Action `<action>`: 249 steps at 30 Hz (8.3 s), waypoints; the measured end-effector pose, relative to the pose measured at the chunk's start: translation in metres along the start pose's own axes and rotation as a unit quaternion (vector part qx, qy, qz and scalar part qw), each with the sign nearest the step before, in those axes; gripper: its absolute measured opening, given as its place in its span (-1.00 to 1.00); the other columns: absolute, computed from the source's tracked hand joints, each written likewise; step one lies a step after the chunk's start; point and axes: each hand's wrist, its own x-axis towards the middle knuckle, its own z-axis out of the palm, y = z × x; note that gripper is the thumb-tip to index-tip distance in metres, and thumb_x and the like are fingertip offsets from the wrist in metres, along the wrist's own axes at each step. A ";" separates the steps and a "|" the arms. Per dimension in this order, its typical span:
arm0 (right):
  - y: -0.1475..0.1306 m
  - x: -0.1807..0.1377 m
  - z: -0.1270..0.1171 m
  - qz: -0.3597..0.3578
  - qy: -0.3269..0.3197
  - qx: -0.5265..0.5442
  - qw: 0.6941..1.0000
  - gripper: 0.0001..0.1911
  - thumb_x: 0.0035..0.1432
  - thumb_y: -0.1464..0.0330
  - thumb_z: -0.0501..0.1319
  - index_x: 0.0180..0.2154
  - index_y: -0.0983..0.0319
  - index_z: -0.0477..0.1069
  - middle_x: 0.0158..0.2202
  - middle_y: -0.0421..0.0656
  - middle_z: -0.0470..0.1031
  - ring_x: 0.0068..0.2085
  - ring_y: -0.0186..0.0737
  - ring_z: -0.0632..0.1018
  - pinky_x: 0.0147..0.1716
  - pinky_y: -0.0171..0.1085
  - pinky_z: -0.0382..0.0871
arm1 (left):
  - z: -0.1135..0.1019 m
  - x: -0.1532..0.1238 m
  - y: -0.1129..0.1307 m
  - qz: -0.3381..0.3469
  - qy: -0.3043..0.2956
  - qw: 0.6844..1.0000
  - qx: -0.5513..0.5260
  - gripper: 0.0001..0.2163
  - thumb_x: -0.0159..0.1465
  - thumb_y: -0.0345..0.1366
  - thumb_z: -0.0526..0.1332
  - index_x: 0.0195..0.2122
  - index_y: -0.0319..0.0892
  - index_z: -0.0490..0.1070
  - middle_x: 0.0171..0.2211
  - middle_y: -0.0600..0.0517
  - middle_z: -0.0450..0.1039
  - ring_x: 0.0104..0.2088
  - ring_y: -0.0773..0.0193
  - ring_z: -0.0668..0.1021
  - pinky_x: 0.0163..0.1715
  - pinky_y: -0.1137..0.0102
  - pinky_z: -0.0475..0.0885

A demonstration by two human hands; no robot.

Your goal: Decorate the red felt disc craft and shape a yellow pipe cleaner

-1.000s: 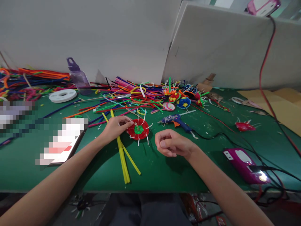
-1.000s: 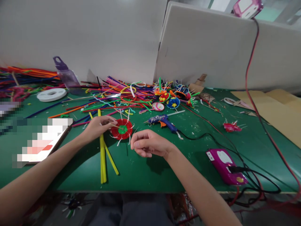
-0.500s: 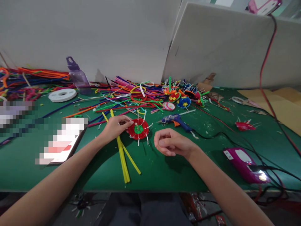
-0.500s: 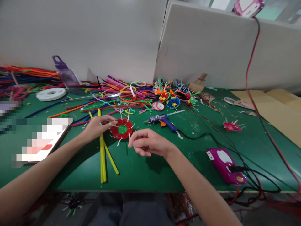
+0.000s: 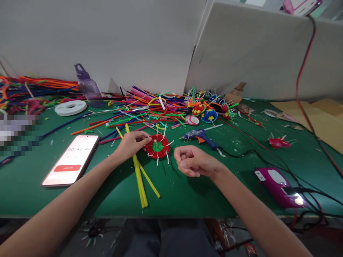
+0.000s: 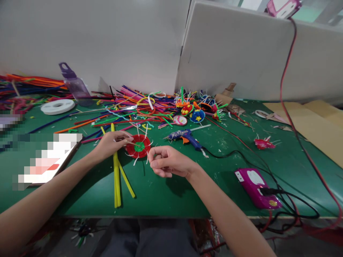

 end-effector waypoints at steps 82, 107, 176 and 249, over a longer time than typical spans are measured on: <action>0.008 0.013 0.006 -0.184 0.293 -0.518 0.782 -0.81 0.21 0.26 0.15 -0.29 0.15 0.53 -0.19 -0.16 0.58 -0.12 -0.15 0.49 -0.19 -0.13 0.31 | 0.003 -0.004 0.006 0.003 -0.088 0.996 0.025 -0.76 0.14 -0.13 0.21 -0.41 -0.22 0.50 -0.46 0.00 0.54 -0.54 0.32 0.51 -0.53 0.46 0.37; 0.008 0.012 -0.006 -0.291 0.402 -0.446 0.745 -0.86 0.05 0.51 0.14 -0.30 0.21 0.35 -0.22 -0.14 0.43 -0.21 -0.25 0.46 -0.33 -0.28 0.33 | 0.003 -0.004 0.005 -0.002 -0.088 0.996 0.024 -0.76 0.14 -0.13 0.22 -0.41 -0.22 0.51 -0.45 -0.01 0.54 -0.53 0.32 0.51 -0.55 0.46 0.37; 0.010 0.009 0.006 -0.267 0.290 -0.567 0.723 -0.77 0.22 0.43 0.11 -0.12 0.16 0.45 -0.06 -0.13 0.51 0.05 -0.22 0.45 0.06 -0.11 0.33 | 0.004 -0.004 0.005 0.006 -0.097 0.995 0.022 -0.76 0.16 -0.14 0.21 -0.40 -0.23 0.50 -0.46 0.00 0.53 -0.56 0.36 0.49 -0.55 0.48 0.36; 0.013 0.018 0.015 -0.045 0.146 0.028 0.988 -0.78 0.14 0.32 0.22 -0.16 0.23 0.37 -0.51 -0.23 0.50 -0.51 -0.38 0.54 -0.74 -0.50 0.08 | 0.009 -0.016 0.013 0.212 0.128 0.960 0.130 -0.72 0.31 -0.15 0.07 -0.12 -0.19 0.44 -0.28 -0.05 0.52 -0.32 0.25 0.55 -0.29 0.39 0.43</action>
